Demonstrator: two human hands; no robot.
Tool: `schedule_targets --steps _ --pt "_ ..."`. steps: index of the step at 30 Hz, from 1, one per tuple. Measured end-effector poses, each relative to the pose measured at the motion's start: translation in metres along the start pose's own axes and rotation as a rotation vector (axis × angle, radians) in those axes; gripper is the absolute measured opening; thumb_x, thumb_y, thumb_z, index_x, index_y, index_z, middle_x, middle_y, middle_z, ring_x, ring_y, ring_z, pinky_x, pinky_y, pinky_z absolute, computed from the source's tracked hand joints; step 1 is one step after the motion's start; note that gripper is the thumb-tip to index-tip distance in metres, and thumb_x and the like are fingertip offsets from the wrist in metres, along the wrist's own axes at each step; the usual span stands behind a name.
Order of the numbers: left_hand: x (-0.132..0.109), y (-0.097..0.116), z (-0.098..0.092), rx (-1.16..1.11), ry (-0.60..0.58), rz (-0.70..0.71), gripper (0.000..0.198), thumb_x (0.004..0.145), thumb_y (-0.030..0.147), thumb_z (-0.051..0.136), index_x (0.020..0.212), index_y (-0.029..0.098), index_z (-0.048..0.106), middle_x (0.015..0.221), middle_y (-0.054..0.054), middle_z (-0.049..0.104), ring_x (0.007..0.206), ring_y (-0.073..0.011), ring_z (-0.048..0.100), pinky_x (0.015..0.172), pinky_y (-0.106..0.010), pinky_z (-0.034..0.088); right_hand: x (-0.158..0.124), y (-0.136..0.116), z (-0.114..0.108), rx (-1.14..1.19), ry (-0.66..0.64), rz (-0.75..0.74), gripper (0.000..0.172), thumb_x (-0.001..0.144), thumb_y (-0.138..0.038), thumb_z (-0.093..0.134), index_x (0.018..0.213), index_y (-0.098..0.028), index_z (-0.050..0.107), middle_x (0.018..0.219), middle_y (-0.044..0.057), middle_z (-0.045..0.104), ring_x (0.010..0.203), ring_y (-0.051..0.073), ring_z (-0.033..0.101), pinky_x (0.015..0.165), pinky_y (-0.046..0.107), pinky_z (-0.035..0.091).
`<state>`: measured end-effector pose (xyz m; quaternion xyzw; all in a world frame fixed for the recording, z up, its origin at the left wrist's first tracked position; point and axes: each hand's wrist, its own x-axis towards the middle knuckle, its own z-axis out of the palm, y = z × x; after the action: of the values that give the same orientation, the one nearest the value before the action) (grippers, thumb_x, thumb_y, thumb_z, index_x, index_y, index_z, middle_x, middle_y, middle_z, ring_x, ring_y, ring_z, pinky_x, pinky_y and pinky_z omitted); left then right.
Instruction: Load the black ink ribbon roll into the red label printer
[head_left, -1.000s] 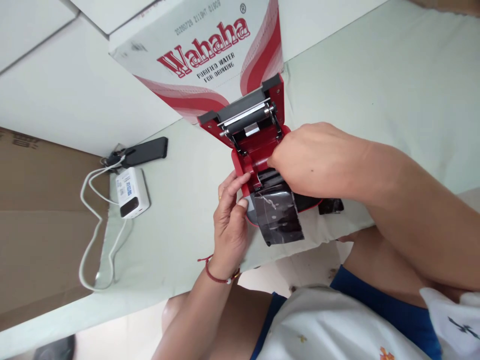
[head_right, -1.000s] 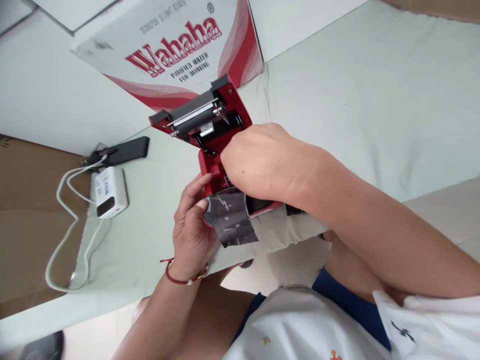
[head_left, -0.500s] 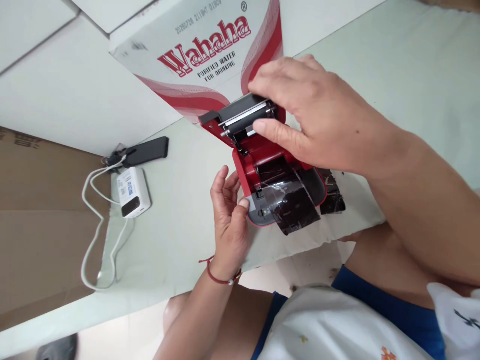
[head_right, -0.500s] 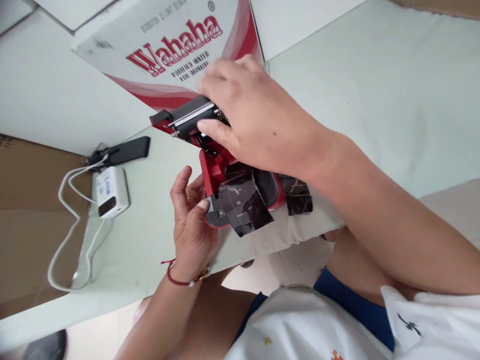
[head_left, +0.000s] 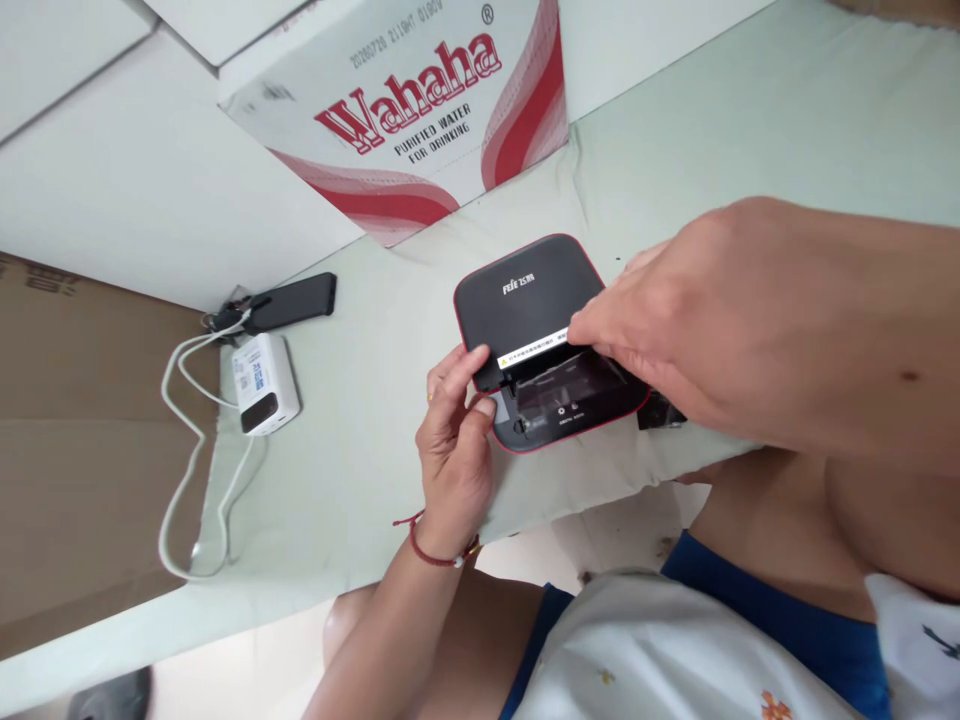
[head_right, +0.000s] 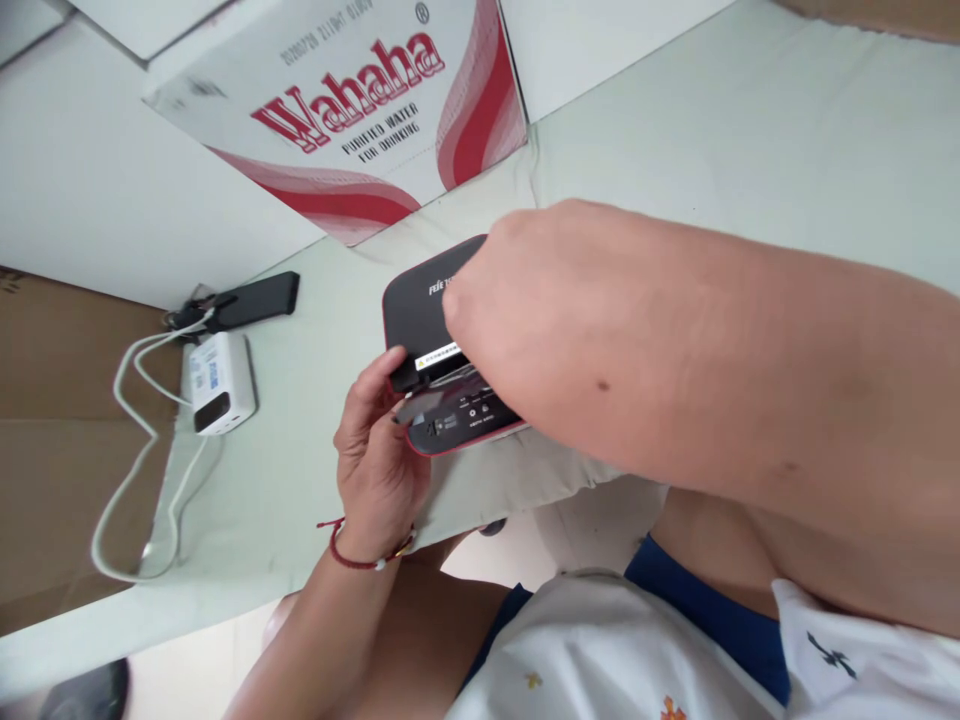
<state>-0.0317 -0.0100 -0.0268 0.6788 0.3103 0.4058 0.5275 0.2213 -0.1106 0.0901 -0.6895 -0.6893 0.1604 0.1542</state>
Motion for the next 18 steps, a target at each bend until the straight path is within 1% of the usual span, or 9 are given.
schedule_targets --steps 2,4,6,8,11,13,16,18 --pt "0.003 0.002 -0.005 0.062 -0.039 0.027 0.026 0.104 0.043 0.073 0.128 0.041 0.084 0.144 -0.005 0.068 0.151 -0.0289 0.052 0.124 -0.043 0.046 0.006 -0.013 -0.003 -0.298 -0.124 -0.024 0.026 0.09 -0.04 0.07 0.07 -0.026 0.06 0.059 0.003 0.05 0.069 0.021 0.056 0.078 0.039 0.049" --pt "0.006 0.004 -0.009 0.096 -0.082 0.067 0.026 0.105 0.04 0.072 0.127 0.043 0.084 0.143 -0.005 0.067 0.148 -0.0281 0.055 0.122 -0.044 0.047 0.016 -0.029 -0.011 -0.526 -0.256 -0.006 0.018 0.083 -0.033 0.072 0.071 -0.028 0.06 0.054 0.002 0.048 0.065 0.022 0.056 0.067 0.037 0.046" --pt "0.01 0.005 -0.012 0.121 -0.113 0.115 0.027 0.105 0.036 0.072 0.128 0.044 0.083 0.142 -0.005 0.068 0.142 -0.0272 0.059 0.117 -0.044 0.051 0.026 -0.042 -0.019 -0.673 -0.368 0.007 0.013 0.075 -0.025 0.073 0.072 -0.028 0.061 0.05 0.0 0.044 0.06 0.022 0.054 0.061 0.037 0.042" --pt "0.014 0.005 -0.013 0.142 -0.119 0.157 0.027 0.105 0.035 0.071 0.127 0.044 0.084 0.139 -0.006 0.069 0.138 -0.0271 0.06 0.111 -0.044 0.054 0.033 -0.05 -0.023 -0.735 -0.418 0.006 0.012 0.072 -0.022 0.073 0.073 -0.028 0.062 0.048 0.0 0.041 0.058 0.022 0.052 0.06 0.038 0.04" --pt "0.017 0.005 -0.013 0.148 -0.113 0.185 0.026 0.105 0.036 0.072 0.125 0.044 0.085 0.134 -0.007 0.071 0.134 -0.027 0.062 0.108 -0.044 0.057 0.034 -0.052 -0.02 -0.73 -0.39 -0.01 0.01 0.077 -0.023 0.069 0.074 -0.029 0.061 0.051 0.002 0.042 0.059 0.022 0.052 0.061 0.039 0.038" --pt "0.018 0.006 -0.014 0.152 -0.124 0.181 0.025 0.104 0.037 0.072 0.125 0.043 0.085 0.133 -0.008 0.071 0.133 -0.0275 0.062 0.108 -0.045 0.058 0.03 -0.046 -0.017 -0.707 -0.345 -0.022 0.013 0.081 -0.025 0.066 0.072 -0.029 0.059 0.053 0.003 0.043 0.062 0.022 0.053 0.063 0.041 0.038" --pt "0.017 0.006 -0.017 0.157 -0.161 0.177 0.027 0.104 0.04 0.073 0.128 0.042 0.084 0.135 -0.008 0.07 0.136 -0.0289 0.061 0.114 -0.05 0.056 0.023 -0.033 -0.014 -0.676 -0.289 0.027 0.021 0.086 -0.025 0.065 0.067 -0.027 0.056 0.055 0.005 0.045 0.067 0.024 0.056 0.067 0.043 0.039" --pt "0.016 0.005 -0.019 0.141 -0.186 0.162 0.03 0.103 0.041 0.073 0.131 0.042 0.083 0.139 -0.008 0.067 0.14 -0.0295 0.059 0.12 -0.051 0.053 0.02 -0.025 -0.013 -0.617 -0.228 0.082 0.024 0.087 -0.024 0.066 0.065 -0.026 0.057 0.056 0.005 0.048 0.066 0.023 0.054 0.069 0.044 0.039"
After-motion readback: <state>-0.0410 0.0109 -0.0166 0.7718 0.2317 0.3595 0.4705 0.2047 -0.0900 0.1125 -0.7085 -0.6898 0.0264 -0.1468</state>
